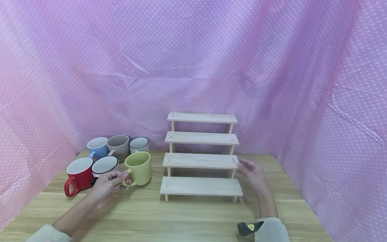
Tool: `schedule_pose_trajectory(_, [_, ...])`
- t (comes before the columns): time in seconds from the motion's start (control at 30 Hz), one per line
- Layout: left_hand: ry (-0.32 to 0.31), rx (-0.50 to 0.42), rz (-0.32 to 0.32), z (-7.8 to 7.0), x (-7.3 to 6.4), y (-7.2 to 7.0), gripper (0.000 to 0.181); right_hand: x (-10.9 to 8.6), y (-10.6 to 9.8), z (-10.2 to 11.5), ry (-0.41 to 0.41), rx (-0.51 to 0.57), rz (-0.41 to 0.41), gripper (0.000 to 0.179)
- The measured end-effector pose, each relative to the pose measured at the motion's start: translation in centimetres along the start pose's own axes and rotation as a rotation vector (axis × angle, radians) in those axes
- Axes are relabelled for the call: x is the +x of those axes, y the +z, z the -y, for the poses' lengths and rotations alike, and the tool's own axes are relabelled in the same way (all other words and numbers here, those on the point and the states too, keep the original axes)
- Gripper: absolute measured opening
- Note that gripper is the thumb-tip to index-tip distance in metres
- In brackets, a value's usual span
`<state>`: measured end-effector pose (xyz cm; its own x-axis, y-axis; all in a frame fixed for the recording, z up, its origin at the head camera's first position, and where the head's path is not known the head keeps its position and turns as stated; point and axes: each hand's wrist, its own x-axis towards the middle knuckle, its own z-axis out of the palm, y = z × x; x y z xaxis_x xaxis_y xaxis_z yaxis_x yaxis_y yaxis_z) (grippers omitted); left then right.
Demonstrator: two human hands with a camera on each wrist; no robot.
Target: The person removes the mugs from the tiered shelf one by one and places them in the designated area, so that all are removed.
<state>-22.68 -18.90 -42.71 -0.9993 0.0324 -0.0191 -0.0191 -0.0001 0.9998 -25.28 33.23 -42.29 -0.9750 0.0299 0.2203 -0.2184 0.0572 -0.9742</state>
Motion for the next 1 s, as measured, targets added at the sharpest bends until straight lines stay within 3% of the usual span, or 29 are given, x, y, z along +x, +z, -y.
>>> schedule_pose_trajectory(0.27, [-0.009, -0.024, -0.058, 0.9, -0.2, -0.4, 0.025, 0.0, 0.1, 0.2, 0.016, -0.004, -0.016, 0.049])
schedule_pose_trajectory(1.0, [-0.045, -0.039, -0.100, 1.1, -0.6, -0.9, 0.020, -0.1, 0.2, 0.7, 0.034, -0.011, -0.018, 0.048])
